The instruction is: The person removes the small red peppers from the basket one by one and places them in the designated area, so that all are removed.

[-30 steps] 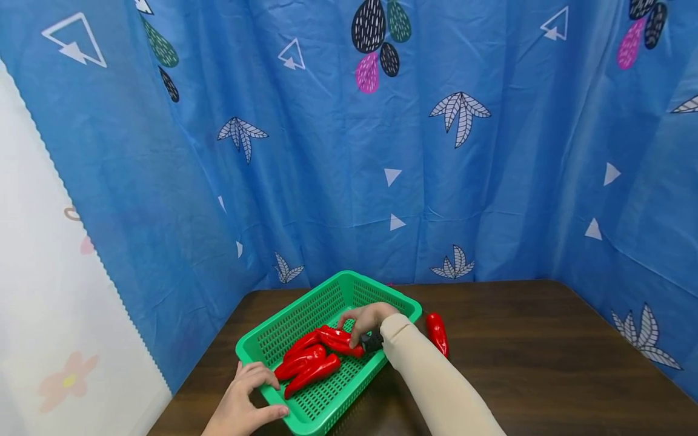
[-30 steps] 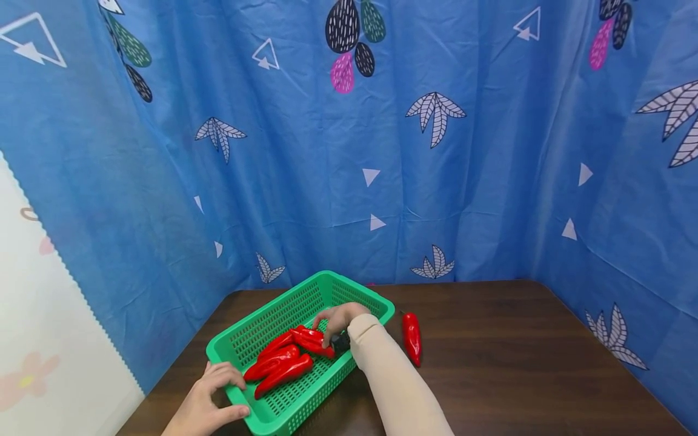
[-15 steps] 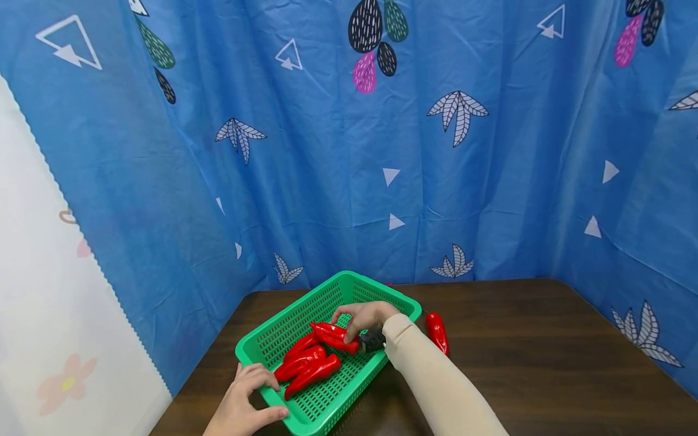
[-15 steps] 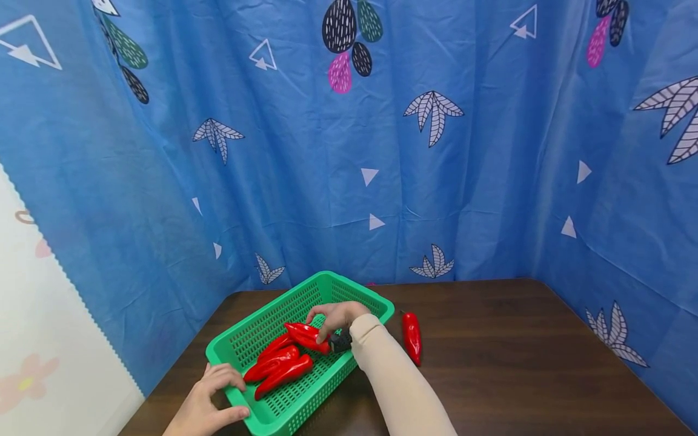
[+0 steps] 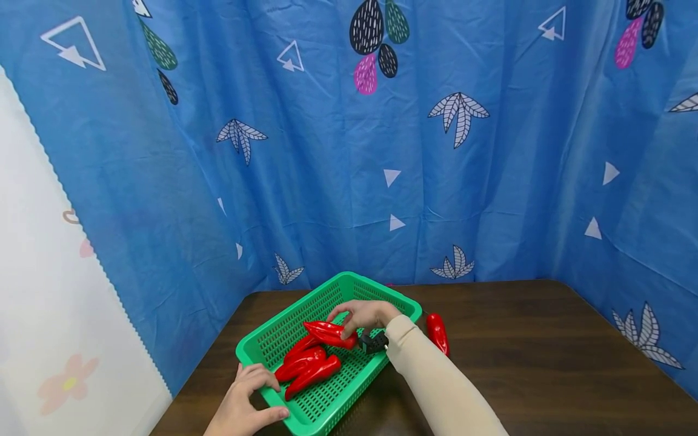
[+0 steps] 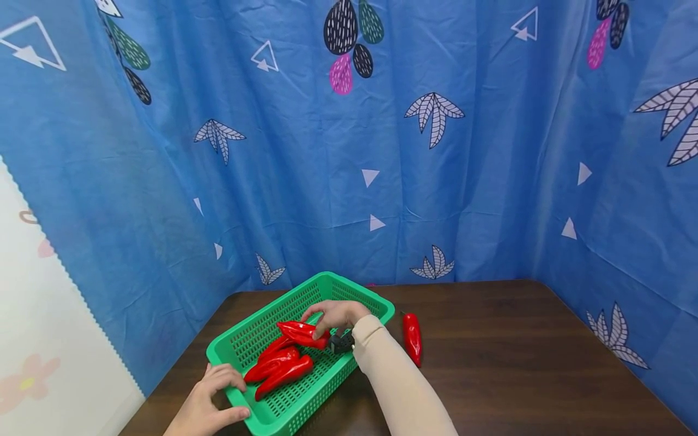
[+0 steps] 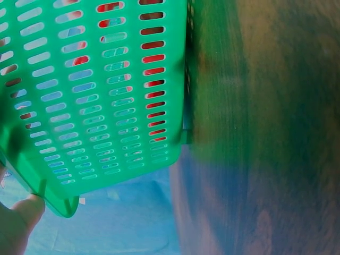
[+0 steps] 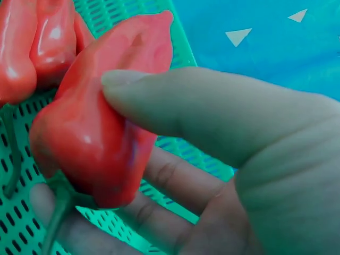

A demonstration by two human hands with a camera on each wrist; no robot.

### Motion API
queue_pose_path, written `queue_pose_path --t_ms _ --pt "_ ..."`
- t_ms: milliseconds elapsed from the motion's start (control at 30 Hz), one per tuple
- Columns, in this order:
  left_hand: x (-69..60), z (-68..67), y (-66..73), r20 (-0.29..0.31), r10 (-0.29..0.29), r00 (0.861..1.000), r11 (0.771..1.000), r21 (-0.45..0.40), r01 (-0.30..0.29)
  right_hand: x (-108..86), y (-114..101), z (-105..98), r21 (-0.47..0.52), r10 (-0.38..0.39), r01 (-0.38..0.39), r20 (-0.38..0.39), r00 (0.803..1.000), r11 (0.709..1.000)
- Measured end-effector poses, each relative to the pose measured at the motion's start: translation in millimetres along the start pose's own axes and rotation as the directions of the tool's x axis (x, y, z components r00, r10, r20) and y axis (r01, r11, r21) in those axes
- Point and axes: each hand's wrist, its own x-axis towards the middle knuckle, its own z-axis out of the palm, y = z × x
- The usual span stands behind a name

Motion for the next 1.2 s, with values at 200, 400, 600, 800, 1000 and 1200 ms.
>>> queue_pose_path --t_ms 200,400,600,800,1000,1200 --pt "1.1 -0.2 -1.1 0.008 0.003 1.0 1.0 0.009 -0.003 -2.4 -2.5 -0.3 0.049 -0.029 0.029 0.001 1.0 0.998" --pt "1.7 0.2 -1.8 0.009 0.019 1.0 1.0 -0.015 -0.019 -1.8 -2.5 -1.3 0.091 -0.075 0.075 -0.007 0.997 0.993" --pt "1.3 -0.1 -1.7 0.009 0.015 1.0 1.0 -0.011 -0.015 -4.1 -2.8 -0.7 0.111 -0.096 0.097 -0.011 0.995 0.989" --pt "0.9 -0.8 -2.4 0.02 -0.003 1.0 1.0 0.011 0.002 -9.9 -8.3 -0.4 0.132 -0.119 0.123 -0.035 0.992 0.984" --pt "0.8 -0.8 -3.4 0.015 0.007 1.0 1.0 0.02 -0.007 -13.5 -8.2 0.0 0.159 -0.128 0.136 -0.062 0.99 0.978" --pt "-0.7 -1.7 -2.7 0.013 -0.001 1.0 1.0 0.024 0.001 -16.2 -9.9 -0.9 0.167 -0.142 0.149 -0.054 0.988 0.975"
